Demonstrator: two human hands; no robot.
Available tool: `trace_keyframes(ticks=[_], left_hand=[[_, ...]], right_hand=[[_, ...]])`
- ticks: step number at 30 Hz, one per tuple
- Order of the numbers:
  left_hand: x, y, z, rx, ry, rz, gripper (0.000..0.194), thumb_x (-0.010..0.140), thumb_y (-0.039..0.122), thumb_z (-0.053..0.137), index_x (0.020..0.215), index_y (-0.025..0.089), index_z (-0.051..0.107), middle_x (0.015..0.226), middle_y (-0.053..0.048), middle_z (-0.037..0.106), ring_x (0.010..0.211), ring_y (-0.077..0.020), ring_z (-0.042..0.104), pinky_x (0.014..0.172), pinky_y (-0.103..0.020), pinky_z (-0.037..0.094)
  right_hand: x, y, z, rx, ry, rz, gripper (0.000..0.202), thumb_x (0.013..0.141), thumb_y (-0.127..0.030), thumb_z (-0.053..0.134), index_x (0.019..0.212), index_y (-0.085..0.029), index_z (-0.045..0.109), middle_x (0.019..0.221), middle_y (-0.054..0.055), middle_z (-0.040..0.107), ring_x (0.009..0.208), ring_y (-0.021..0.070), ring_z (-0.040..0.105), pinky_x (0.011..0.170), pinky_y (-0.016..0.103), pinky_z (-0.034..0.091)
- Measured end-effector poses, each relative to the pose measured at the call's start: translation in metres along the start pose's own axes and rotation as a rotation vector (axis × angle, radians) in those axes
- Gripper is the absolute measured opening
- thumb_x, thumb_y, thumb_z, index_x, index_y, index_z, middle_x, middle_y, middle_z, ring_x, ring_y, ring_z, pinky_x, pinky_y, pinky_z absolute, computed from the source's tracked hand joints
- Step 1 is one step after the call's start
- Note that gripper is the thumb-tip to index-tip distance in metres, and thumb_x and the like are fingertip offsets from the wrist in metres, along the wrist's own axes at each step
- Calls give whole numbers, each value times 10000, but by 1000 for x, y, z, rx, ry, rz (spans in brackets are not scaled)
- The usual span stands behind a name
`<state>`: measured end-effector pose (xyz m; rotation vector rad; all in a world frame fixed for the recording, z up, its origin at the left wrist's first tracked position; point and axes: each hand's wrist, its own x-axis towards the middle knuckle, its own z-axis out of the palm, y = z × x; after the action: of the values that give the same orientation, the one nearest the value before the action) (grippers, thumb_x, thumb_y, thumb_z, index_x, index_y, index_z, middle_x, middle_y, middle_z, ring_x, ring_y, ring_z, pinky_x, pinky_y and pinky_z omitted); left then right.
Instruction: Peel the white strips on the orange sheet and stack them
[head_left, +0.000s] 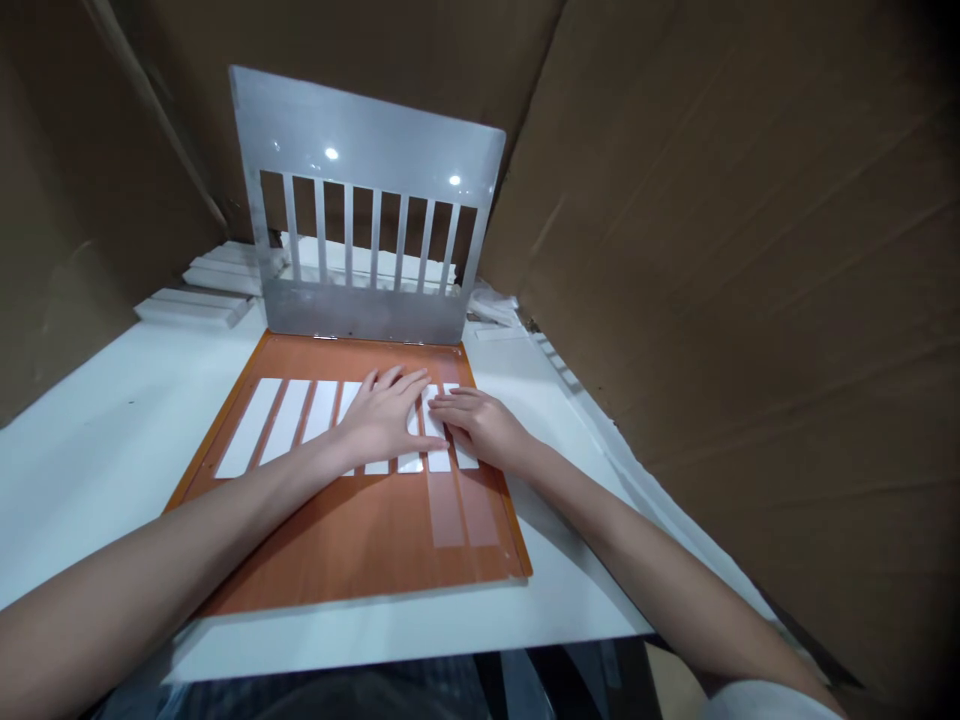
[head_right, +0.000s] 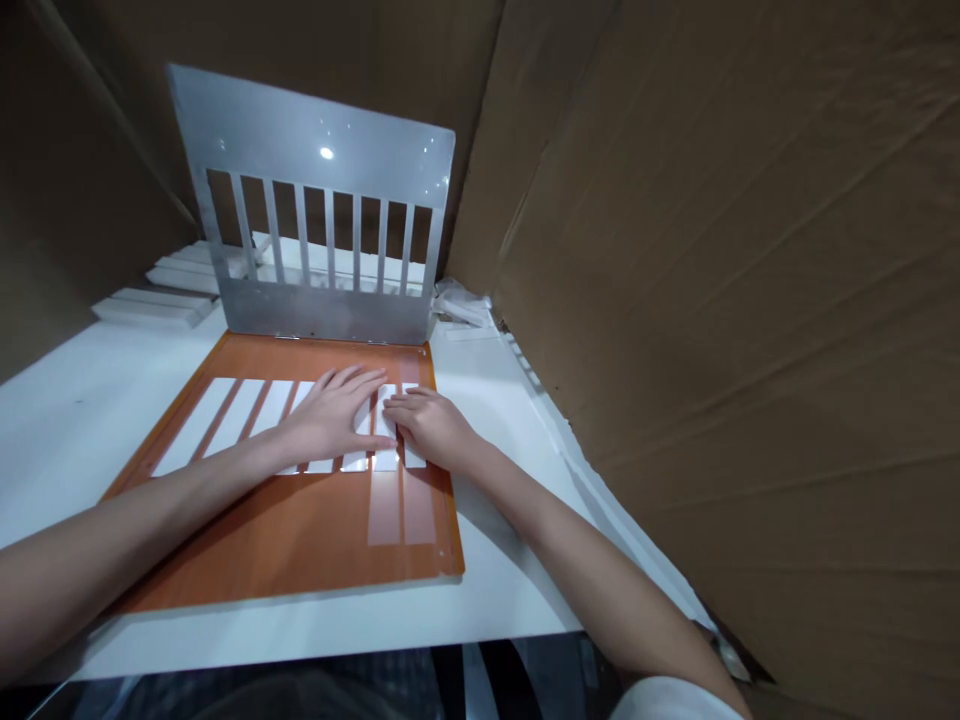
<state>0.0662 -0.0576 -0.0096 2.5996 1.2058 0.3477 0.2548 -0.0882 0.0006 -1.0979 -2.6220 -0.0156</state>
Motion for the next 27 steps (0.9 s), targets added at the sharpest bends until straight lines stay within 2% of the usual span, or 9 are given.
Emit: trace_keyframes(ticks=[3,15,22,27], left_hand=[[0,0,1,2,-32,-4,820,708,723,436,1360,235,342,1450,-31,315,1354,-311,151,1077,-501,81],[1,-3,4,19,-48,25,759,762,685,404,1364,225,345,1444,-14,326,1352,-293,172,1078,-511,65],[1,-2,2,11,-51,36,785,747,715,406,1363,233,346,1444,-12,326,1353,-293,172,1078,-512,45],[0,0,0,2,-70,46,778,751,722,392,1357,234,359,1430,-4,352,1351,-291,181,1077,-518,49]], right_hand=[[-1,-1,0,-18,-13,-6,296,830,-70,403,984,-150,642,1130,93,639,1061,168,585,982,365,384],[-2,-2,-1,-49,-66,12,295,860,-115,389,1008,-151,642,1178,69,614,1107,175,558,983,375,388],[-1,-3,-3,-56,-69,5,291,871,-126,391,1031,-131,634,1185,81,607,1117,180,551,992,368,382],[-2,-2,0,-62,-10,-36,266,878,-156,399,980,-145,645,1153,86,627,1086,186,574,966,375,407]])
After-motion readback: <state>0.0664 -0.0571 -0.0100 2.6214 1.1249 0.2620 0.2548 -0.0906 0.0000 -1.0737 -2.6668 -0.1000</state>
